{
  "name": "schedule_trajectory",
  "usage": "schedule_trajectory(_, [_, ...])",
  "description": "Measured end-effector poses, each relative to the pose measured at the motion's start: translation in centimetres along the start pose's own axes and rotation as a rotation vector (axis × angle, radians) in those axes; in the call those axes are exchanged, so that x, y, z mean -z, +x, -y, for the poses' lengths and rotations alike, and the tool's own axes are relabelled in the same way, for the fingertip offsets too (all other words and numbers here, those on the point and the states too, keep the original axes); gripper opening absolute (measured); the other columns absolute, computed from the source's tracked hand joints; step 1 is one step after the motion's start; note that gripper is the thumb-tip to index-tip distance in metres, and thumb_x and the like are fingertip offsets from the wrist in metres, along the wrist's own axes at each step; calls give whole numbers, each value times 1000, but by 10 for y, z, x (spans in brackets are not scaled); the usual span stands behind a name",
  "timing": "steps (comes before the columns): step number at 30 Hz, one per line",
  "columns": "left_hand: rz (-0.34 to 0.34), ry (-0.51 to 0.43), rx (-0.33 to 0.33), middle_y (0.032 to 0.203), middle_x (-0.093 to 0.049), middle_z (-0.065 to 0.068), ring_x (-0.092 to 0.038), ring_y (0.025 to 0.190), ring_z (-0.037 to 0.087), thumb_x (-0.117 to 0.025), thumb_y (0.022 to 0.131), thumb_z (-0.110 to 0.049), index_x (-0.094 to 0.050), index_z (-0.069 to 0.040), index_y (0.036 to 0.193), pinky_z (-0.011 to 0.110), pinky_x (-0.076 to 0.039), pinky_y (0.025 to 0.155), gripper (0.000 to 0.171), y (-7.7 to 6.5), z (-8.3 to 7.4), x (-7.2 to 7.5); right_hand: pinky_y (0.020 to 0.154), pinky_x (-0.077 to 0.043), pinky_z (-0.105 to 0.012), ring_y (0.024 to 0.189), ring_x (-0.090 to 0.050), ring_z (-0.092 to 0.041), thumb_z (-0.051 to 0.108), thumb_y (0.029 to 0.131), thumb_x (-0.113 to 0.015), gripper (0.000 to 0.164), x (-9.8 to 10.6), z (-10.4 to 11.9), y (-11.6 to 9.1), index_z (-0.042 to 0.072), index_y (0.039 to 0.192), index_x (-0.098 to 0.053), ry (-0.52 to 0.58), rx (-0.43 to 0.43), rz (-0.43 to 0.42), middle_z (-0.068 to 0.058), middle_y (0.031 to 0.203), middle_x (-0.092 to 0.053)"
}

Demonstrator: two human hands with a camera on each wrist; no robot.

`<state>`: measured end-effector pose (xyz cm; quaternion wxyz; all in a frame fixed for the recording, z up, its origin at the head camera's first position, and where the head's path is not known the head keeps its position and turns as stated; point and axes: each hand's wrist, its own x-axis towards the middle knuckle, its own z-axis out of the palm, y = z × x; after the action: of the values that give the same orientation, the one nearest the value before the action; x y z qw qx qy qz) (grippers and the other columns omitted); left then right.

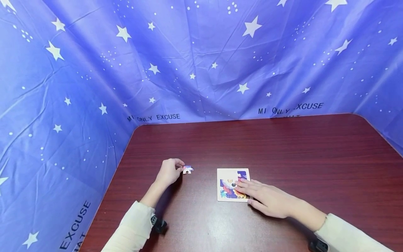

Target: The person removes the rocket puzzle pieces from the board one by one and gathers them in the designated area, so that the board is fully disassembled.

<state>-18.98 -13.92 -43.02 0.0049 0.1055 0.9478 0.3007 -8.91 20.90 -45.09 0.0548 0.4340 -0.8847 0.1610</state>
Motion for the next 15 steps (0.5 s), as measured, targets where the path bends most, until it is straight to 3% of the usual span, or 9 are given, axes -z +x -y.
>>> schedule_trajectory(6, [14, 39, -8, 83, -75, 7, -69, 76, 15, -67, 82, 2, -72, -3, 90, 32, -55, 71, 10, 1, 4, -1, 115, 5, -5, 131, -51, -29, 17, 96, -55, 43, 3, 1, 0, 10, 138, -51, -13, 21, -10, -9, 144, -52])
schedule_trajectory(15, [17, 35, -69, 79, -74, 8, -70, 76, 18, -69, 78, 7, -71, -1, 88, 34, -56, 74, 13, 2, 6, -2, 116, 3, -7, 131, -51, -30, 17, 95, -56, 44, 2, 1, 1, 10, 138, -52, -1, 21, -13, -9, 144, -52])
